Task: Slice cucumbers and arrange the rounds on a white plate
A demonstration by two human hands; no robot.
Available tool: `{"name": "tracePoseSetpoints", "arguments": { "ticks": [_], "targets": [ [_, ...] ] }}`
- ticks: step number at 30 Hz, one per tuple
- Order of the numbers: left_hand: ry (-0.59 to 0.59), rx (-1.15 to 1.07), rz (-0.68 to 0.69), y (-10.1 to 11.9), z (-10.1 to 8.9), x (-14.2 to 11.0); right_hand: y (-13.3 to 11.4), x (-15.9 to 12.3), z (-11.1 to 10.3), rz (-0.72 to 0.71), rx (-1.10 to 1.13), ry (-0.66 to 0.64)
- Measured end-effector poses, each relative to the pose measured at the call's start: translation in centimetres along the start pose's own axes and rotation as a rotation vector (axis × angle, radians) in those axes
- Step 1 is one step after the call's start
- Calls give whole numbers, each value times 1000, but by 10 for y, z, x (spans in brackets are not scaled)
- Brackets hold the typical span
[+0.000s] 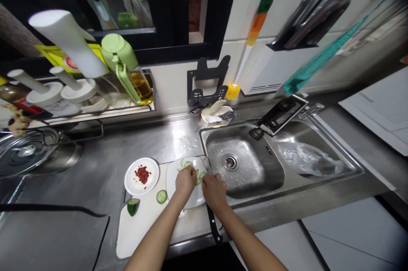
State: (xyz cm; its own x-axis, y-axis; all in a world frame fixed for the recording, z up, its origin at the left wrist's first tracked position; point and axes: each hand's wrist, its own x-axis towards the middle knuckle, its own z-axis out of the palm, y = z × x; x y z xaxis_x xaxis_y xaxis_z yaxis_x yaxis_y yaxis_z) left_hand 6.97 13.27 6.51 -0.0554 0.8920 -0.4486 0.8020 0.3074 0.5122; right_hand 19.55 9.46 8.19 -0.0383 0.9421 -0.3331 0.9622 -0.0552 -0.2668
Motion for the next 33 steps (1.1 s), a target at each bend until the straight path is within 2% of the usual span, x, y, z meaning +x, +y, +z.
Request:
{"name": "tracePoseSetpoints", "arguments": {
  "ticks": [18,23,27,33],
  "targets": [
    [47,22,13,2,0,-6,-1,-1,1,1,-13,1],
    [101,-30,59,-3,-10,-16,-4,-7,-7,6,32,12],
    [176,-73,28,-26,-26,-33,-7,-15,-10,-17,43,5],
    [299,-102,-163,-93,-39,-67,-16,-28,-3,-107,69,-17]
  ]
}}
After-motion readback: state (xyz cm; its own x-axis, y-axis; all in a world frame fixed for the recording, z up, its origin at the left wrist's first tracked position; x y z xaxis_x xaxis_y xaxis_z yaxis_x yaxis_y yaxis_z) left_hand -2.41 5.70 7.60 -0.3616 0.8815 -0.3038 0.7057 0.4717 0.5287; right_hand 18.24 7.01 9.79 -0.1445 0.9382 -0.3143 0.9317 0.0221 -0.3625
